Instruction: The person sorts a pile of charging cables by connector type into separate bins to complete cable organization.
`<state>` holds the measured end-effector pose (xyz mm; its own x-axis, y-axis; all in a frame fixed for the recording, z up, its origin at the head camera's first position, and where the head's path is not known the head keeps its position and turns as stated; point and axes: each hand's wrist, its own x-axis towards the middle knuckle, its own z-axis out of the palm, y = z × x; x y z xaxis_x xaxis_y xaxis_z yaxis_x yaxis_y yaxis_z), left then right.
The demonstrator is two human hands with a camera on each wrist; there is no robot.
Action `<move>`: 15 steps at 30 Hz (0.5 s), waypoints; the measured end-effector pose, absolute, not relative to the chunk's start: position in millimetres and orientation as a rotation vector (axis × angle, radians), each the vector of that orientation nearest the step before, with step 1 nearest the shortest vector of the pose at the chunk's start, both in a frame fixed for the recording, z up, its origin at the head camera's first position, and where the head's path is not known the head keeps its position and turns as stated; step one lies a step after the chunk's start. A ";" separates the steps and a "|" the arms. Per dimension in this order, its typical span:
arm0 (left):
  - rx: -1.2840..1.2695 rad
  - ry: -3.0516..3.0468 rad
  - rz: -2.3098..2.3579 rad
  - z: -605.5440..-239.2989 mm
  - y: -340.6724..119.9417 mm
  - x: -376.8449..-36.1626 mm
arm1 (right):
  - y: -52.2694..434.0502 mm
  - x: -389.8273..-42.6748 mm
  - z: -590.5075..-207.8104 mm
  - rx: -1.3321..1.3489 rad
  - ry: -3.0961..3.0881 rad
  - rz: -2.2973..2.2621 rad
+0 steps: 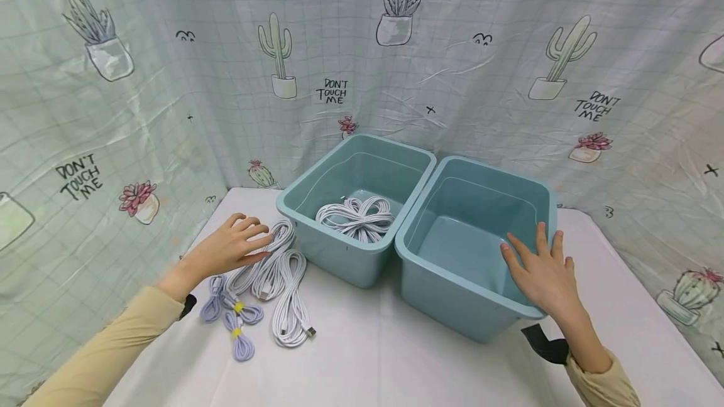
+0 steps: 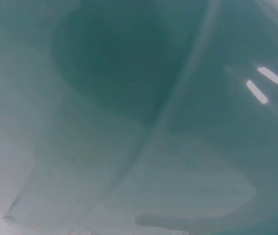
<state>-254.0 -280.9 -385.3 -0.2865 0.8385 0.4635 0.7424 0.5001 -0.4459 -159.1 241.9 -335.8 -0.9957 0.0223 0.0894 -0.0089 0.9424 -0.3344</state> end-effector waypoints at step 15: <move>-1.523 -2.132 0.334 -426.2 -256.3 -243.3 | 243.7 -159.0 -336.7 0.007 -2.990 0.528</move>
<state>-243.3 -256.3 -426.2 -0.2532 0.9344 0.2504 0.8131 0.3458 -0.4682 -159.0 243.7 -336.7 -0.9945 0.0135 0.1039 -0.0229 0.9397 -0.3412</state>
